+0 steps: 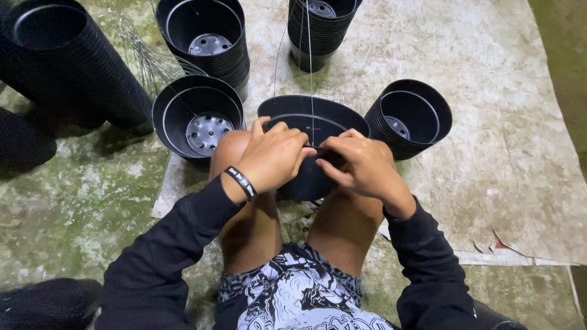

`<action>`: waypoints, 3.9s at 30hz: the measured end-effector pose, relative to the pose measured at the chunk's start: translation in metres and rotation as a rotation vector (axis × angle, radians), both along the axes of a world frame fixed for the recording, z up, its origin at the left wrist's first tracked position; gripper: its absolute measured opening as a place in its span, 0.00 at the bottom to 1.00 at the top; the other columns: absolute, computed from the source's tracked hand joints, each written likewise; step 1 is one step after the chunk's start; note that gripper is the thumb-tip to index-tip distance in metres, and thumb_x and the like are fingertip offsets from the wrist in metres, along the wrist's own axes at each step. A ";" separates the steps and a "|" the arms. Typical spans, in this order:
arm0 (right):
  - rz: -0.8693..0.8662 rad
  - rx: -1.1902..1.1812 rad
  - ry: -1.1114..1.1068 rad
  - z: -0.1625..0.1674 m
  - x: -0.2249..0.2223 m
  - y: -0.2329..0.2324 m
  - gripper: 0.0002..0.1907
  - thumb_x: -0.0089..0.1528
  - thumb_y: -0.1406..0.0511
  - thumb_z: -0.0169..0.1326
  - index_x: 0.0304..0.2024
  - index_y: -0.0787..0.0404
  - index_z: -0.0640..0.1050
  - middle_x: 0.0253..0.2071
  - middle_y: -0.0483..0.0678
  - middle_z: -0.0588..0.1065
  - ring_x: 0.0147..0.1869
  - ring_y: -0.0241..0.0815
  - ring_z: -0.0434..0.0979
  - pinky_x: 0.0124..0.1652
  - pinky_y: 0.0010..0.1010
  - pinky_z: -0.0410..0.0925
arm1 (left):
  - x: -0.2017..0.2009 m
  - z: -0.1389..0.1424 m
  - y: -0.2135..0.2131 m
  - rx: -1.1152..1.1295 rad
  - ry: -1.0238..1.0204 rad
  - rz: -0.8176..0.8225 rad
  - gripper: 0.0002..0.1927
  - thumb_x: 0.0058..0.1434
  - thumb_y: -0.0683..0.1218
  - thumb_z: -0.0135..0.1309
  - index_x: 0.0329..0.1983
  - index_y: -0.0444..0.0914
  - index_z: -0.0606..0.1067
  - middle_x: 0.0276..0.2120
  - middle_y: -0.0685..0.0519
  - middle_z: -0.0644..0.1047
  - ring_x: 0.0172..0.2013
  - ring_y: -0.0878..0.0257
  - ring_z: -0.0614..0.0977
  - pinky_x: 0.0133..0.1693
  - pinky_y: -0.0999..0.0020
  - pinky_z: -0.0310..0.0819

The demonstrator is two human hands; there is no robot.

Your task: The person sits on the floor and assembles wire hangers into black plastic planters. They cut wire with pliers, bend it into a loop, and insert the ends into holes in the planter base, then secure the wire by bending it inside the pot.

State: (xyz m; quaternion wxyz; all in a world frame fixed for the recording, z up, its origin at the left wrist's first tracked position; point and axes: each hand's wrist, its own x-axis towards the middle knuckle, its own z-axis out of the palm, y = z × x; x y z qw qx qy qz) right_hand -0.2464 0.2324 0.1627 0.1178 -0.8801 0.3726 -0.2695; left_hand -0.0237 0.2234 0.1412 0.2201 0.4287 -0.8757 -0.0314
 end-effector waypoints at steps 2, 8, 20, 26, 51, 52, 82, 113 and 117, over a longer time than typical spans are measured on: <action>0.009 -0.004 -0.011 -0.002 -0.001 0.000 0.12 0.57 0.64 0.65 0.41 0.61 0.81 0.33 0.51 0.79 0.42 0.50 0.78 0.38 0.35 0.70 | -0.001 -0.006 -0.002 0.080 -0.002 -0.004 0.12 0.66 0.52 0.53 0.32 0.40 0.77 0.34 0.54 0.80 0.44 0.54 0.78 0.56 0.34 0.55; 0.092 -0.015 -0.075 -0.008 -0.004 -0.005 0.11 0.58 0.66 0.65 0.42 0.63 0.80 0.33 0.51 0.78 0.41 0.49 0.77 0.46 0.35 0.69 | -0.004 -0.018 -0.011 0.168 0.089 -0.041 0.08 0.65 0.48 0.53 0.36 0.39 0.79 0.34 0.51 0.80 0.46 0.55 0.78 0.58 0.32 0.52; 0.011 -0.089 -0.048 -0.003 -0.005 0.001 0.11 0.57 0.64 0.65 0.41 0.58 0.81 0.32 0.47 0.78 0.40 0.47 0.77 0.37 0.33 0.69 | -0.011 -0.015 0.002 0.156 0.472 -0.040 0.04 0.62 0.46 0.59 0.35 0.40 0.78 0.34 0.56 0.79 0.45 0.59 0.78 0.59 0.49 0.51; 0.051 0.074 -0.156 0.014 -0.005 0.000 0.12 0.60 0.63 0.63 0.43 0.62 0.80 0.35 0.50 0.78 0.41 0.43 0.80 0.36 0.28 0.70 | -0.011 -0.010 0.008 0.147 0.481 -0.055 0.04 0.62 0.45 0.59 0.36 0.40 0.78 0.33 0.57 0.79 0.45 0.59 0.78 0.58 0.51 0.53; 0.287 0.586 -0.614 -0.001 -0.004 -0.034 0.06 0.70 0.72 0.51 0.40 0.70 0.77 0.40 0.47 0.75 0.44 0.33 0.75 0.47 0.25 0.69 | 0.003 -0.001 -0.005 0.311 0.573 -0.121 0.08 0.57 0.48 0.64 0.38 0.43 0.80 0.35 0.58 0.83 0.42 0.64 0.80 0.52 0.63 0.56; 0.284 0.578 -0.613 -0.002 -0.004 -0.032 0.06 0.69 0.72 0.51 0.40 0.70 0.77 0.40 0.47 0.75 0.44 0.33 0.75 0.46 0.25 0.68 | 0.003 -0.001 -0.003 0.324 0.584 -0.129 0.07 0.58 0.48 0.64 0.38 0.43 0.80 0.35 0.59 0.82 0.42 0.65 0.80 0.53 0.63 0.56; 0.007 0.085 -0.531 -0.004 0.025 0.015 0.05 0.62 0.78 0.57 0.38 0.68 0.75 0.38 0.52 0.76 0.41 0.42 0.78 0.42 0.27 0.69 | 0.010 -0.017 -0.004 0.174 0.639 -0.220 0.06 0.60 0.46 0.64 0.40 0.44 0.80 0.39 0.61 0.81 0.48 0.65 0.79 0.59 0.59 0.51; 0.141 0.016 -0.553 -0.026 0.013 0.013 0.07 0.60 0.79 0.58 0.37 0.67 0.75 0.39 0.51 0.75 0.46 0.44 0.77 0.49 0.30 0.68 | 0.019 0.007 -0.006 0.384 0.574 -0.314 0.10 0.64 0.49 0.59 0.38 0.38 0.82 0.31 0.50 0.83 0.32 0.62 0.86 0.38 0.69 0.76; 0.117 -0.013 -0.500 -0.027 0.010 0.016 0.07 0.60 0.78 0.59 0.38 0.67 0.76 0.40 0.51 0.76 0.46 0.44 0.77 0.49 0.30 0.67 | 0.018 0.015 -0.012 0.536 0.451 -0.273 0.12 0.61 0.51 0.60 0.38 0.38 0.83 0.28 0.49 0.84 0.29 0.61 0.85 0.35 0.68 0.77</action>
